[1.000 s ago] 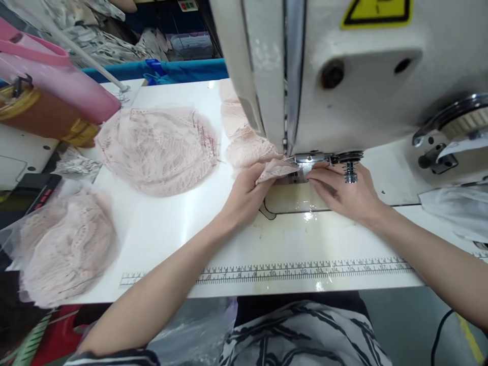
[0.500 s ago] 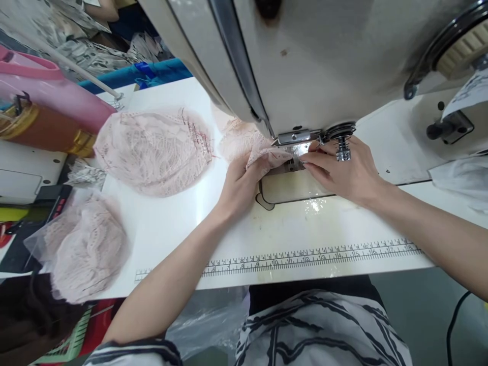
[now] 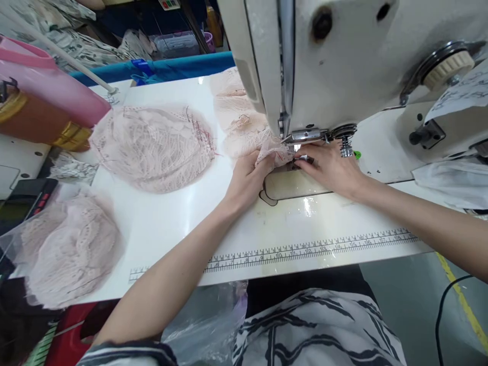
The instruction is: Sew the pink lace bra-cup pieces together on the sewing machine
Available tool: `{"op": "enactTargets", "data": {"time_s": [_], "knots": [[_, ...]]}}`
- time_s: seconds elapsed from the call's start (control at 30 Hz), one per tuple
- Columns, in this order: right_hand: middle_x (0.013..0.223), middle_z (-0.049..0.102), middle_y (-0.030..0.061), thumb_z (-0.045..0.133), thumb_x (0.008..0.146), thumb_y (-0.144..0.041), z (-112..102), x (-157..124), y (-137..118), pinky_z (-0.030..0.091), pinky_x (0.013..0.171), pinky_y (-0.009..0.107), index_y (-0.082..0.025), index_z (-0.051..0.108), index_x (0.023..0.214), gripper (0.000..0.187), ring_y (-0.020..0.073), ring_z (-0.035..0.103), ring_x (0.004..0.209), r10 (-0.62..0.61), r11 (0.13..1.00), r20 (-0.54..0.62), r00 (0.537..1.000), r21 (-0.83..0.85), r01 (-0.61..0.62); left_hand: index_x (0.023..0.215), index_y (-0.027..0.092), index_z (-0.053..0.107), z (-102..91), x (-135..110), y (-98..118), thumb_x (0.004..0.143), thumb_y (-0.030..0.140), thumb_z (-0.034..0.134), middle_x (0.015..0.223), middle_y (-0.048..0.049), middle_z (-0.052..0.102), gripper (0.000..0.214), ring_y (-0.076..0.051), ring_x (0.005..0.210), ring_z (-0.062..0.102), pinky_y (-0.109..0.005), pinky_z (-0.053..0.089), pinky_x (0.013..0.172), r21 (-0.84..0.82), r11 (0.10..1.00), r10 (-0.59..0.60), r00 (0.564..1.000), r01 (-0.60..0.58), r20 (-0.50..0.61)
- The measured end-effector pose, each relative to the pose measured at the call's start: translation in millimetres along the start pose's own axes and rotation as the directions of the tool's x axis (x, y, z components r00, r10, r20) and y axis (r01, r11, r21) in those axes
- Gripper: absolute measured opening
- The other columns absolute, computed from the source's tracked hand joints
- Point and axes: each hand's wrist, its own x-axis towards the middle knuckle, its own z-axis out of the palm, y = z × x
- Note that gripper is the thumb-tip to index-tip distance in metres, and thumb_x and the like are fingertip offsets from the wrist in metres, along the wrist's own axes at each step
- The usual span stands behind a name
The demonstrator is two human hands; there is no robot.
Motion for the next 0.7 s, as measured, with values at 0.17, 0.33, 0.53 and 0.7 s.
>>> {"op": "enactTargets", "data": {"time_s": [0.17, 0.33, 0.53, 0.7], "knots": [[0.107, 0.071, 0.0039, 0.055, 0.088, -0.025, 5.2, -1.4, -7.9, 0.047, 0.07, 0.038, -0.025, 0.072, 0.099, 0.02, 0.027, 0.063, 0.097, 0.101, 0.994, -0.042, 0.994, 0.043, -0.099, 0.081, 0.016, 0.067, -0.8, -0.6, -0.1, 0.093, 0.035, 0.049, 0.091, -0.0057, 0.07, 0.029, -0.022, 0.097, 0.063, -0.034, 0.049, 0.089, 0.024, 1.0, -0.001, 1.0, 0.001, -0.014], [0.101, 0.072, 0.0032, 0.056, 0.085, -0.023, 9.2, -1.8, -12.5, 0.046, 0.067, 0.035, -0.025, 0.072, 0.095, 0.019, 0.0233, 0.065, 0.091, 0.183, 0.978, -0.078, 0.98, 0.111, -0.174, 0.086, 0.018, 0.067, -1.3, -1.6, -1.3, 0.092, 0.031, 0.047, 0.095, -0.0037, 0.07, 0.025, -0.022, 0.095, 0.063, -0.033, 0.049, 0.086, 0.052, 0.998, 0.034, 0.999, -0.033, -0.016], [0.091, 0.072, 0.0027, 0.057, 0.084, -0.023, 11.3, -1.5, -12.2, 0.045, 0.066, 0.033, -0.023, 0.072, 0.094, 0.019, 0.0188, 0.064, 0.079, 0.222, 0.962, -0.09, 0.971, 0.182, -0.203, 0.084, 0.02, 0.062, -2.7, -1.3, 0.6, 0.089, 0.019, 0.042, 0.09, -0.0021, 0.067, 0.021, -0.022, 0.091, 0.062, -0.035, 0.049, 0.081, 0.1, 0.989, 0.109, 0.994, -0.106, -0.025], [0.094, 0.073, 0.0018, 0.055, 0.085, -0.023, 13.1, -1.4, -11.0, 0.044, 0.062, 0.031, -0.023, 0.072, 0.094, 0.019, 0.0195, 0.064, 0.082, 0.222, 0.962, -0.096, 0.97, 0.185, -0.202, 0.092, 0.02, 0.061, -2.9, 0.3, 0.9, 0.082, 0.01, 0.04, 0.098, -0.002, 0.069, 0.025, -0.02, 0.097, 0.063, -0.034, 0.049, 0.087, 0.148, 0.98, 0.142, 0.989, -0.132, -0.053]]}}
